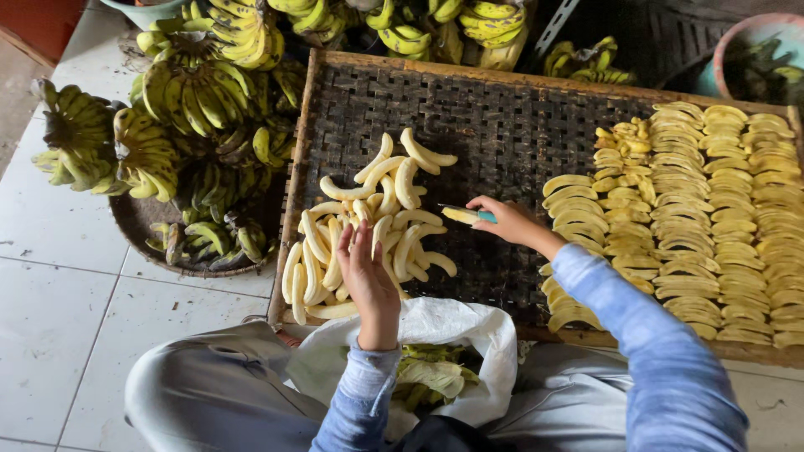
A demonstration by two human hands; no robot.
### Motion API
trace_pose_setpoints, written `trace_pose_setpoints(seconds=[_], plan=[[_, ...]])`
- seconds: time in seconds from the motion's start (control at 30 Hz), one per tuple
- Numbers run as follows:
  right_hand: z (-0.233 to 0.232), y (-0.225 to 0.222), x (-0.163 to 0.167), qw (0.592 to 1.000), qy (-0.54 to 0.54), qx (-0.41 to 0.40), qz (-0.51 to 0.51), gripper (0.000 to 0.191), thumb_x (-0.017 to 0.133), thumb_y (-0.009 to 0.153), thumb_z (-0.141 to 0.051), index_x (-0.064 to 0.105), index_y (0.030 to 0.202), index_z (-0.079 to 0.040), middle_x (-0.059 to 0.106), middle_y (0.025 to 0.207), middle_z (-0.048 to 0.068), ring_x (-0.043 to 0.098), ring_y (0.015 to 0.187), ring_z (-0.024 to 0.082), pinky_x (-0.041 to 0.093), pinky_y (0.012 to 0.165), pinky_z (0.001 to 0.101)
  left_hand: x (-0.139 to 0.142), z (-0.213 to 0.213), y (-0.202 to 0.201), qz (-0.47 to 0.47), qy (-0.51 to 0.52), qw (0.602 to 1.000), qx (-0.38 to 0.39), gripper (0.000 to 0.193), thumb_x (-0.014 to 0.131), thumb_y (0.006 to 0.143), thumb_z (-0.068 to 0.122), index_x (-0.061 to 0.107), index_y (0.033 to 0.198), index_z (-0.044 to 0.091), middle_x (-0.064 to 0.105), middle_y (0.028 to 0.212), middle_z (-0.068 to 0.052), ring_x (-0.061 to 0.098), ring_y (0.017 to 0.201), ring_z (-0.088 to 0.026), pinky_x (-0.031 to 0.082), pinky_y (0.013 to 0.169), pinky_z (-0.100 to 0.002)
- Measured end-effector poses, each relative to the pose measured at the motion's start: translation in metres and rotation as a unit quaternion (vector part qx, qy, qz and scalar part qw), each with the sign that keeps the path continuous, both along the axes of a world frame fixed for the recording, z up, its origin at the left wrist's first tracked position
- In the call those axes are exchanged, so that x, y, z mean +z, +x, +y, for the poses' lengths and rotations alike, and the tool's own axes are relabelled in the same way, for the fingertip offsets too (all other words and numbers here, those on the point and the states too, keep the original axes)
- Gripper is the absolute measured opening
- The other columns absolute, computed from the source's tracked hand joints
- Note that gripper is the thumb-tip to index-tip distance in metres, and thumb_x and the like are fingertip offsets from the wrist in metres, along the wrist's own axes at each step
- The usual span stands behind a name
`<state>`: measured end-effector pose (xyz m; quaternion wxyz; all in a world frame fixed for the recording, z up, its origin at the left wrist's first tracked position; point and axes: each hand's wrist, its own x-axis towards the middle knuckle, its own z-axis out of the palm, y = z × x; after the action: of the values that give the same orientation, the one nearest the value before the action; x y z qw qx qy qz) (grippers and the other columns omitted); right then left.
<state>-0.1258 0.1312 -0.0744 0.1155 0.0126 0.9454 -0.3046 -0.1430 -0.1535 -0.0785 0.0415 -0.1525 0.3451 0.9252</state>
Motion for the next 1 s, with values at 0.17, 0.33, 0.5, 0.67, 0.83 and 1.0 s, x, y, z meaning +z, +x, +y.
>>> trace_pose_setpoints(seconds=[0.17, 0.33, 0.5, 0.67, 0.83, 1.0], plan=[[-0.041, 0.072, 0.043, 0.835, -0.479, -0.258, -0.084, 0.022, 0.065, 0.093, -0.024, 0.062, 0.111, -0.012, 0.081, 0.085, 0.003, 0.044, 0.046, 0.006, 0.035, 0.041, 0.0234, 0.024, 0.036, 0.038, 0.074, -0.043, 0.988, -0.127, 0.056, 0.049, 0.107, 0.030, 0.032, 0.157, 0.010, 0.049, 0.156, -0.008, 0.052, 0.138, -0.015, 0.037, 0.116, -0.036], [-0.108, 0.128, 0.070, 0.709, -0.622, -0.323, -0.073, 0.017, 0.068, 0.101, -0.022, 0.062, 0.096, -0.007, 0.053, 0.065, -0.004, 0.045, 0.049, 0.004, 0.033, 0.043, 0.0219, 0.072, 0.057, 0.083, 0.176, 0.047, 0.974, -0.132, 0.063, 0.039, 0.113, 0.040, 0.020, 0.165, 0.012, 0.052, 0.149, -0.017, 0.064, 0.119, -0.025, 0.055, 0.099, -0.036], [-0.130, 0.167, 0.099, 0.784, -0.548, -0.289, -0.026, 0.026, 0.066, 0.099, -0.019, 0.070, 0.119, -0.001, 0.053, 0.062, -0.002, 0.048, 0.051, 0.007, 0.037, 0.048, 0.0247, 0.110, 0.045, 0.085, 0.144, 0.102, 0.982, -0.062, 0.063, 0.044, 0.109, 0.036, 0.017, 0.164, 0.022, 0.052, 0.144, -0.013, 0.064, 0.094, -0.021, 0.060, 0.075, -0.034], [-0.141, 0.192, 0.124, 0.942, -0.213, -0.102, 0.239, 0.040, 0.058, 0.107, -0.020, 0.060, 0.143, -0.001, 0.065, 0.079, 0.003, 0.059, 0.069, 0.014, 0.050, 0.064, 0.0259, 0.128, 0.031, 0.080, 0.134, 0.099, 0.986, -0.026, 0.059, 0.045, 0.113, 0.038, 0.024, 0.167, 0.025, 0.053, 0.136, -0.007, 0.053, 0.084, -0.011, 0.048, 0.058, -0.022], [-0.150, 0.202, 0.138, 0.948, -0.001, 0.019, 0.318, 0.048, 0.058, 0.099, -0.017, 0.052, 0.144, -0.002, 0.072, 0.101, 0.015, 0.068, 0.075, 0.027, 0.053, 0.068, 0.0373, 0.132, 0.026, 0.073, 0.117, 0.181, 0.976, -0.029, 0.053, 0.036, 0.108, 0.053, 0.037, 0.148, 0.018, 0.054, 0.114, -0.007, 0.055, 0.080, -0.014, 0.047, 0.051, -0.024], [-0.150, 0.203, 0.136, 0.946, 0.008, 0.036, 0.322, 0.049, 0.060, 0.098, -0.015, 0.051, 0.144, -0.002, 0.071, 0.109, 0.017, 0.068, 0.080, 0.031, 0.054, 0.069, 0.0418, 0.134, 0.027, 0.080, 0.080, 0.147, 0.985, -0.036, 0.053, 0.036, 0.108, 0.054, 0.039, 0.149, 0.020, 0.055, 0.110, -0.004, 0.050, 0.074, -0.012, 0.042, 0.049, -0.022]])
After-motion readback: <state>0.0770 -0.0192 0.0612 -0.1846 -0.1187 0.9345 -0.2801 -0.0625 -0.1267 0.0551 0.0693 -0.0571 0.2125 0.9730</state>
